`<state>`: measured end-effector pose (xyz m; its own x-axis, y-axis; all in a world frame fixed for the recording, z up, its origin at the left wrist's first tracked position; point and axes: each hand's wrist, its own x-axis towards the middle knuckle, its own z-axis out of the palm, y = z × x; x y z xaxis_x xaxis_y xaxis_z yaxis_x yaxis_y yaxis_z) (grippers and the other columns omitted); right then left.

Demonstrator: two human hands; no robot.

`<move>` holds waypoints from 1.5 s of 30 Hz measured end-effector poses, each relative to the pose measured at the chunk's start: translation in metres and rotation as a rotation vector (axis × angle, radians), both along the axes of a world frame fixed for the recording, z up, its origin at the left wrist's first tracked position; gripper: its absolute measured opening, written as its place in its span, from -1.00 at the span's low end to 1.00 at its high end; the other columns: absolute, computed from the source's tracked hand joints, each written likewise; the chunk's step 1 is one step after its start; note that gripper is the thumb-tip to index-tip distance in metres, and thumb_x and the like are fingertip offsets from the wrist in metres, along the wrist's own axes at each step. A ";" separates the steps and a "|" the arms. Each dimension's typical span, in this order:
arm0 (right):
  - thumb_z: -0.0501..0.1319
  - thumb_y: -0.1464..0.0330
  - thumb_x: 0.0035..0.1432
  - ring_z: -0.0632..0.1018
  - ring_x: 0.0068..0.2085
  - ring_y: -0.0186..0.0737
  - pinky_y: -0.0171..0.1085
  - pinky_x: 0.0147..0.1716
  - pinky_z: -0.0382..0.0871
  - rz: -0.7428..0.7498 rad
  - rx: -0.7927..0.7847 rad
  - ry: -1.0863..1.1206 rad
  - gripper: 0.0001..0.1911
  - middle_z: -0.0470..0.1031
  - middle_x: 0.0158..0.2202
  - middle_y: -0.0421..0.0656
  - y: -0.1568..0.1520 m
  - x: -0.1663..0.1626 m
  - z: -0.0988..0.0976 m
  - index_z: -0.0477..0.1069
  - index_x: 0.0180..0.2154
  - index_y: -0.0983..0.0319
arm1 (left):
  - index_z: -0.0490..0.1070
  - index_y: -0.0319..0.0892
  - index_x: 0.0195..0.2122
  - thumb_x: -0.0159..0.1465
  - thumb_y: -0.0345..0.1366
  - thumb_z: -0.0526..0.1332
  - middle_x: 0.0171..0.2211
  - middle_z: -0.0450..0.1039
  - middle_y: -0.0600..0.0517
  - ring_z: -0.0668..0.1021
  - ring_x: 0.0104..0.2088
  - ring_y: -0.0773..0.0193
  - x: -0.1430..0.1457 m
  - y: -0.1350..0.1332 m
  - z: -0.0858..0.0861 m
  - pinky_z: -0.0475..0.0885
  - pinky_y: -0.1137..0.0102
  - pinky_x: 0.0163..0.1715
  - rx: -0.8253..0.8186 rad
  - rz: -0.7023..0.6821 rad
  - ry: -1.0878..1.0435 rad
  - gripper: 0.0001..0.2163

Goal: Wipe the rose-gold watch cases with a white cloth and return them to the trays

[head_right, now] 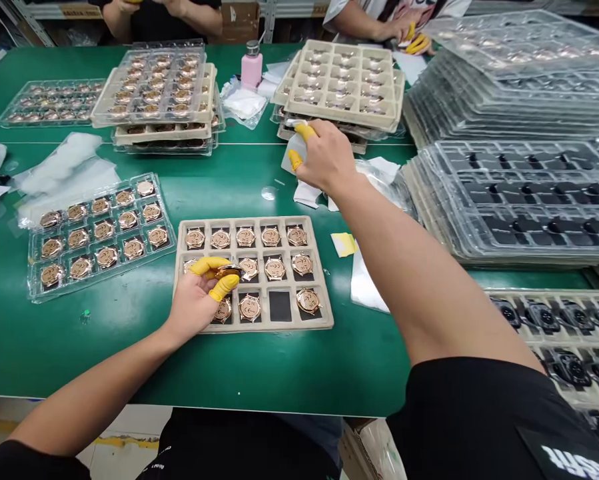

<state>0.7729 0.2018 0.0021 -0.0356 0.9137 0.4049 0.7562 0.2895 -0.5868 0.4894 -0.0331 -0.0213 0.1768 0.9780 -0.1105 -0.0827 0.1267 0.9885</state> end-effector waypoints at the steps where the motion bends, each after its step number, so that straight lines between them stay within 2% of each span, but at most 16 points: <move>1: 0.40 0.41 0.10 0.42 0.19 -0.28 -0.35 0.30 0.12 -0.005 -0.003 -0.021 -0.83 0.56 0.05 -0.14 -0.001 -0.001 -0.001 0.41 -0.38 0.23 | 0.50 -0.20 -0.13 0.18 -0.19 0.43 -0.20 0.58 -0.04 0.63 -0.18 0.26 0.000 0.001 -0.001 0.56 0.32 -0.05 0.003 0.003 0.000 -0.70; 7: 0.44 0.44 0.03 0.32 0.28 -0.20 -0.32 0.37 -0.01 -0.017 -0.060 -0.101 -0.78 0.49 0.16 -0.11 -0.007 -0.010 0.011 0.39 -0.38 0.22 | 0.52 -0.22 -0.19 0.14 -0.26 0.44 -0.22 0.58 -0.02 0.62 -0.19 0.28 0.001 0.004 -0.001 0.56 0.30 -0.03 0.007 0.024 -0.043 -0.75; 9: 0.43 0.42 0.05 0.37 0.26 -0.15 -0.21 0.38 0.02 -0.062 -0.098 -0.098 -0.80 0.51 0.13 -0.11 -0.009 -0.015 0.024 0.43 -0.30 0.24 | 0.52 -0.22 -0.19 0.13 -0.27 0.45 -0.20 0.58 -0.03 0.63 -0.16 0.26 0.001 0.005 -0.001 0.57 0.28 0.00 0.003 0.019 -0.059 -0.74; 11: 0.41 0.42 0.08 0.46 0.18 -0.09 -0.04 0.35 0.15 -0.123 -0.046 -0.069 -0.76 0.56 0.08 -0.16 -0.021 -0.023 0.037 0.48 -0.18 0.16 | 0.53 -0.21 -0.18 0.15 -0.27 0.44 -0.18 0.58 -0.04 0.63 -0.14 0.24 0.001 0.004 -0.002 0.58 0.26 0.01 0.031 0.006 -0.049 -0.76; 13: 0.38 0.39 0.14 0.53 0.08 -0.04 0.09 0.23 0.35 -0.180 0.125 0.039 -0.70 0.60 0.02 -0.24 -0.049 -0.036 0.042 0.51 -0.10 -0.04 | 0.55 -0.20 -0.16 0.19 -0.26 0.41 -0.16 0.59 -0.04 0.64 -0.13 0.24 0.001 0.003 -0.003 0.59 0.26 0.01 0.086 0.002 -0.015 -0.78; 15: 0.32 0.37 0.19 0.58 0.02 -0.05 0.12 0.17 0.41 -0.174 0.243 0.208 -0.72 0.62 0.00 -0.11 -0.093 -0.051 0.036 0.56 -0.03 0.15 | 0.57 -0.17 -0.13 0.22 -0.26 0.39 -0.15 0.59 -0.05 0.65 -0.13 0.24 0.001 0.001 -0.002 0.60 0.26 0.00 0.147 0.009 0.032 -0.79; 16: 0.34 0.37 0.17 0.59 -0.01 -0.08 0.08 0.14 0.44 -0.187 0.209 0.311 -0.71 0.62 -0.01 -0.09 -0.119 -0.059 0.030 0.57 -0.04 0.17 | 0.58 -0.16 -0.12 0.24 -0.25 0.38 -0.15 0.60 -0.05 0.65 -0.14 0.23 0.001 -0.001 -0.002 0.61 0.26 -0.01 0.176 0.013 0.059 -0.79; 19: 0.38 0.32 0.14 0.63 -0.26 -0.17 -0.04 -0.18 0.58 -0.098 -0.168 0.522 -0.72 0.67 -0.20 -0.16 -0.194 -0.078 0.009 0.61 -0.07 0.11 | 0.62 -0.12 -0.10 0.26 -0.22 0.38 -0.15 0.62 -0.06 0.65 -0.16 0.23 0.001 -0.004 0.001 0.63 0.27 -0.05 0.254 0.029 0.165 -0.79; 23: 0.34 0.28 0.22 0.66 -0.10 -0.16 -0.19 -0.18 0.62 0.082 -0.313 0.686 -0.72 0.66 -0.06 -0.18 -0.248 -0.091 0.003 0.60 -0.01 0.03 | 0.65 -0.10 -0.12 0.25 -0.25 0.38 -0.17 0.65 -0.06 0.65 -0.20 0.21 -0.001 -0.005 0.002 0.63 0.29 -0.15 0.341 0.049 0.363 -0.81; 25: 0.32 0.28 0.24 0.68 -0.09 -0.16 -0.20 -0.18 0.63 0.179 -0.332 0.702 -0.72 0.66 -0.05 -0.20 -0.255 -0.094 0.007 0.59 0.00 -0.02 | 0.65 -0.10 -0.14 0.25 -0.28 0.37 -0.21 0.66 -0.05 0.65 -0.24 0.21 -0.002 -0.004 0.003 0.62 0.30 -0.17 0.382 0.047 0.437 -0.83; 27: 0.31 0.31 0.23 0.69 -0.14 -0.15 -0.17 -0.20 0.64 0.243 -0.267 0.589 -0.71 0.67 -0.07 -0.22 -0.254 -0.096 0.008 0.60 -0.01 -0.05 | 0.65 -0.11 -0.17 0.25 -0.31 0.36 -0.27 0.66 -0.03 0.65 -0.28 0.22 -0.003 -0.003 0.003 0.60 0.31 -0.20 0.422 0.034 0.464 -0.86; 31: 0.30 0.46 0.10 0.69 -0.25 -0.13 -0.16 -0.32 0.59 0.253 0.128 0.157 -0.63 0.70 -0.17 -0.23 -0.247 -0.091 -0.004 0.64 -0.11 -0.07 | 0.65 -0.10 -0.17 0.26 -0.31 0.34 -0.27 0.68 -0.02 0.67 -0.24 0.19 -0.003 -0.004 0.005 0.60 0.29 -0.16 0.505 -0.003 0.455 -0.86; 34: 0.26 0.55 0.04 0.68 -0.31 -0.16 -0.21 -0.41 0.53 0.211 0.289 -0.002 -0.55 0.70 -0.19 -0.23 -0.246 -0.088 -0.012 0.64 -0.11 -0.05 | 0.65 -0.10 -0.13 0.27 -0.30 0.35 -0.22 0.69 -0.03 0.67 -0.24 0.20 -0.003 -0.005 0.004 0.60 0.30 -0.15 0.545 0.021 0.465 -0.84; 38: 0.24 0.56 0.05 0.63 -0.43 -0.26 -0.28 -0.52 0.44 0.258 0.417 -0.043 -0.63 0.70 -0.27 -0.21 -0.248 -0.095 -0.015 0.65 -0.19 0.05 | 0.65 -0.13 -0.23 0.26 -0.44 0.29 -0.32 0.68 0.00 0.67 -0.31 0.24 -0.005 -0.005 0.003 0.59 0.38 -0.26 0.678 0.010 0.502 -0.85; 41: 0.24 0.59 0.05 0.66 -0.38 -0.25 -0.30 -0.48 0.50 0.207 0.477 -0.011 -0.61 0.70 -0.27 -0.21 -0.245 -0.097 -0.017 0.64 -0.17 0.07 | 0.65 -0.14 -0.20 0.24 -0.46 0.33 -0.29 0.69 -0.01 0.68 -0.30 0.26 -0.005 -0.005 0.002 0.60 0.41 -0.25 0.741 0.081 0.435 -0.85; 45: 0.25 0.57 0.08 0.69 -0.32 -0.23 -0.31 -0.41 0.57 0.161 0.368 0.145 -0.63 0.69 -0.27 -0.20 -0.241 -0.097 -0.019 0.64 -0.14 0.09 | 0.65 -0.11 -0.16 0.21 -0.39 0.41 -0.24 0.69 0.00 0.68 -0.29 0.29 -0.001 -0.005 0.001 0.63 0.42 -0.24 0.584 0.171 0.272 -0.83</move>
